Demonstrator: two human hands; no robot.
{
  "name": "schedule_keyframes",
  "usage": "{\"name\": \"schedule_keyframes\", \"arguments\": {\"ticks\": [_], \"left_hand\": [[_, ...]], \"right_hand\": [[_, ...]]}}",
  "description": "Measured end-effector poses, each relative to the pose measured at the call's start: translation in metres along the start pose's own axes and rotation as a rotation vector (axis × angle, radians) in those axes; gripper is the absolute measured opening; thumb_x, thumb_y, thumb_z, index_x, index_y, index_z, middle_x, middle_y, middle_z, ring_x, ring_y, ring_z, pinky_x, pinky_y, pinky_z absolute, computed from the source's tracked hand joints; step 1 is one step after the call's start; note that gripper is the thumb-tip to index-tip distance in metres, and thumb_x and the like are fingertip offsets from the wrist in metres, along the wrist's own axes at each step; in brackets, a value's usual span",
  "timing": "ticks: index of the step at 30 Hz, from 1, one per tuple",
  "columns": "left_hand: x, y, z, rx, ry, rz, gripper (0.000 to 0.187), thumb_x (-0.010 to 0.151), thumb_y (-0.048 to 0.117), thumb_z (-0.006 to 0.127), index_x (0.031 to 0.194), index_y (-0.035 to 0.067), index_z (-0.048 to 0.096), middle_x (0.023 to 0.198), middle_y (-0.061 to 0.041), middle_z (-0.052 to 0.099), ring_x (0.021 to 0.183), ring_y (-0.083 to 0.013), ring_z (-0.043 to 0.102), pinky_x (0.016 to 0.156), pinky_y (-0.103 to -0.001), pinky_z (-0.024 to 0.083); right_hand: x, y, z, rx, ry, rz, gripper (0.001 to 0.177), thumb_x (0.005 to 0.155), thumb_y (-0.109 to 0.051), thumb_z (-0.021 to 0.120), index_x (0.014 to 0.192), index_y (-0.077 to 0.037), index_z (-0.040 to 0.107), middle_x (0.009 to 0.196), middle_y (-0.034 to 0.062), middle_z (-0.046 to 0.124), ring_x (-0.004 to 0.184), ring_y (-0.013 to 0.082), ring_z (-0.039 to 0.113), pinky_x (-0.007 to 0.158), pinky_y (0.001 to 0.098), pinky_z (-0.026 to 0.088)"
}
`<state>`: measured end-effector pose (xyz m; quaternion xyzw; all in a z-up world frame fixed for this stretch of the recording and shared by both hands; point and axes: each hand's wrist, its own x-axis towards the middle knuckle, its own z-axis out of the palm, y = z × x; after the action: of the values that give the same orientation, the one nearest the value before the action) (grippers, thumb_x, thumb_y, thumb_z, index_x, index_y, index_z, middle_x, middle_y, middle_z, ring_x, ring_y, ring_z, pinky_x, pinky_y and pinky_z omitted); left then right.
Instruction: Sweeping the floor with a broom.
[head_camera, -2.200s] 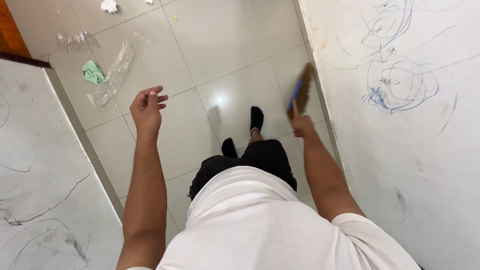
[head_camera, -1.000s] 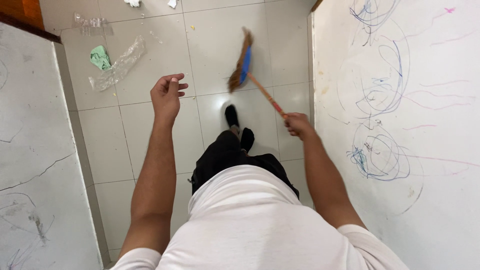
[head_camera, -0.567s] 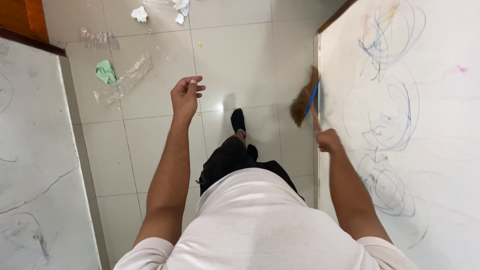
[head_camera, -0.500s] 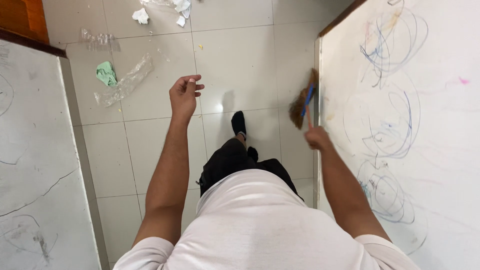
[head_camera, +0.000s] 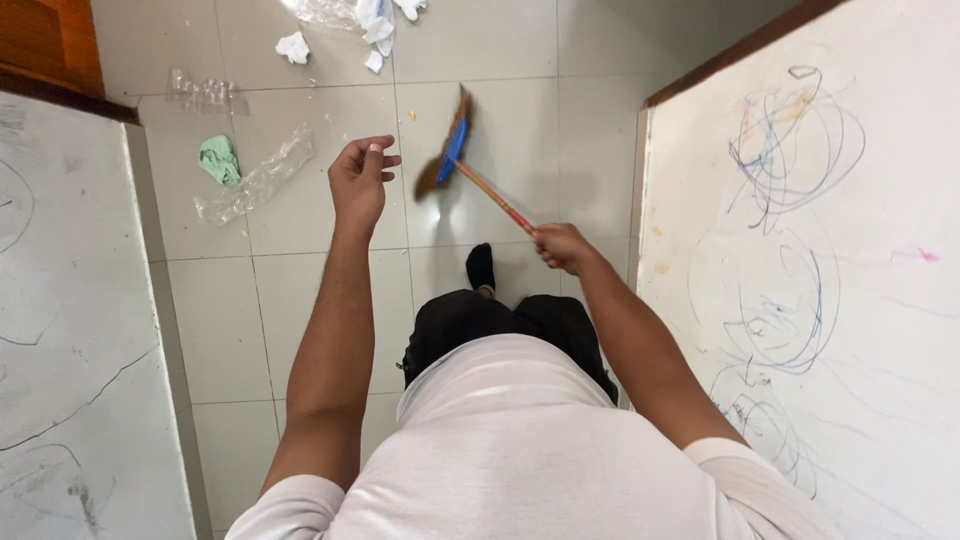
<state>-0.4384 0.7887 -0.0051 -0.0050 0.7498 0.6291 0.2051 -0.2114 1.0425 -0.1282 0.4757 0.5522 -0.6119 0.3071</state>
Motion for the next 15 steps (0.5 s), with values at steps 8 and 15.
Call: {"name": "schedule_keyframes", "arguments": {"ticks": [8,15], "left_hand": [[0.023,0.002,-0.009,-0.02,0.06,-0.003,0.023,0.105,0.016,0.052,0.112,0.004,0.07,0.115,-0.007,0.075,0.094,-0.0152,0.074,0.077,-0.03,0.058],[0.043,0.02,0.014,-0.009,0.132,-0.012,0.024,0.106,0.016,0.051,0.113,0.004,0.07,0.116,-0.007,0.075,0.097,-0.0165,0.075,0.079,-0.031,0.059]], "right_hand": [[-0.044,0.007,-0.114,-0.011,0.272,-0.015,0.038,0.095,-0.018,0.065,0.132,-0.013,0.069,0.071,-0.001,0.054,0.049,0.0084,0.038,0.042,0.0277,0.034],[-0.02,-0.028,-0.222,-0.299,0.473,0.106,0.026,0.098,-0.009,0.058,0.111,0.007,0.074,0.071,0.0104,0.059,0.052,0.0147,0.048,0.045,0.0318,0.039]]}}
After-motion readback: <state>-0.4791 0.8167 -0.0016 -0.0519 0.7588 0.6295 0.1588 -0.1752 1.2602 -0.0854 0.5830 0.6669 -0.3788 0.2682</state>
